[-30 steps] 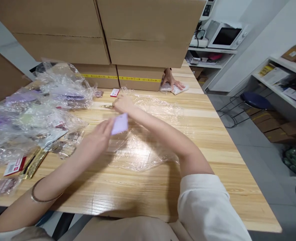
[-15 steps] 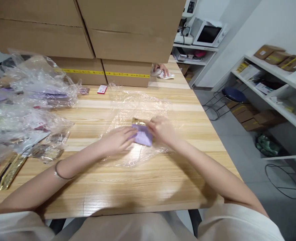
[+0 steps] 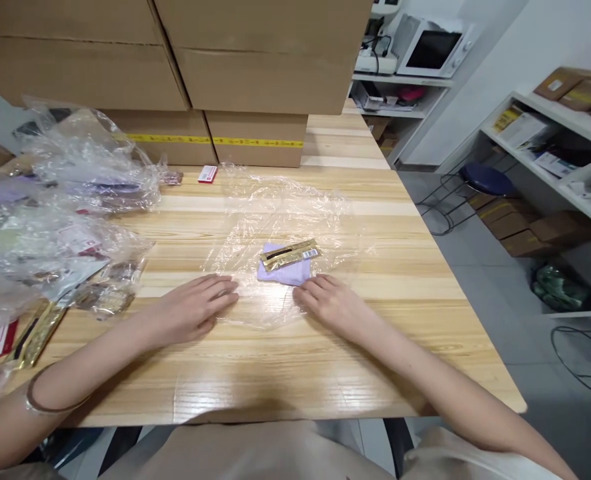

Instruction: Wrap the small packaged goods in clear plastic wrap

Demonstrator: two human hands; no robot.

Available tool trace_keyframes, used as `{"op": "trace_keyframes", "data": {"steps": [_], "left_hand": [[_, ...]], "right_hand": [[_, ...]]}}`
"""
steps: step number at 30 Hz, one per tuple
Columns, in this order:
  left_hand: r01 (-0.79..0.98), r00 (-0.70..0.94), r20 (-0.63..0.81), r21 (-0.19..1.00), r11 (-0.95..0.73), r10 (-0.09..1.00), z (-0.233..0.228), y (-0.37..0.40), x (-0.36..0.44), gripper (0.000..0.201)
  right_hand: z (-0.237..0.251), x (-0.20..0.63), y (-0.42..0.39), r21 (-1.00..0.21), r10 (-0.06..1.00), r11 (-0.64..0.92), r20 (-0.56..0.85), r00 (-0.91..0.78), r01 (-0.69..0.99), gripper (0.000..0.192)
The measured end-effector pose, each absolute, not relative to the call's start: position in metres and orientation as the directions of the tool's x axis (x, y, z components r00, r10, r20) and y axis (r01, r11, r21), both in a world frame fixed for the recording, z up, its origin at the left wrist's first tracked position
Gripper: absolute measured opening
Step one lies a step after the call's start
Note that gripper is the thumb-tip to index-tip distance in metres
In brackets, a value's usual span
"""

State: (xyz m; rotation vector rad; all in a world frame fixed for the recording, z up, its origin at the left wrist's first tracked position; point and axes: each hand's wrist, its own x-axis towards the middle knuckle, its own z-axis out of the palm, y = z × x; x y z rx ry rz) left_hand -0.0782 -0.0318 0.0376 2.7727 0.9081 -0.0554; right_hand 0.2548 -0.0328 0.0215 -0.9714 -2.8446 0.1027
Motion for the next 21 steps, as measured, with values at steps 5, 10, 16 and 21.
{"op": "trace_keyframes", "data": {"steps": [5, 10, 16, 21], "left_hand": [[0.722, 0.659, -0.128, 0.383, -0.576, 0.741, 0.039, -0.013, -0.105, 0.028], [0.509, 0.394, -0.147, 0.857, -0.082, 0.907, 0.034, 0.013, -0.123, 0.035], [0.049, 0.110, -0.174, 0.984, 0.170, 0.978, 0.019, 0.035, -0.085, 0.042], [0.126, 0.030, -0.160, 0.980, 0.155, 0.987, 0.015, 0.059, -0.053, 0.031]], "right_hand": [[0.011, 0.284, -0.029, -0.473, 0.850, 0.508, 0.140, -0.507, 0.720, 0.028], [0.003, 0.295, -0.017, -0.812, 0.977, 0.171, 0.067, -0.201, 0.559, 0.023], [-0.002, 0.304, 0.009, -0.727, 0.997, 0.011, 0.063, 0.051, 0.687, 0.037], [0.019, 0.282, -0.005, -0.186, 0.893, 0.382, 0.328, -0.309, 0.905, 0.062]]}}
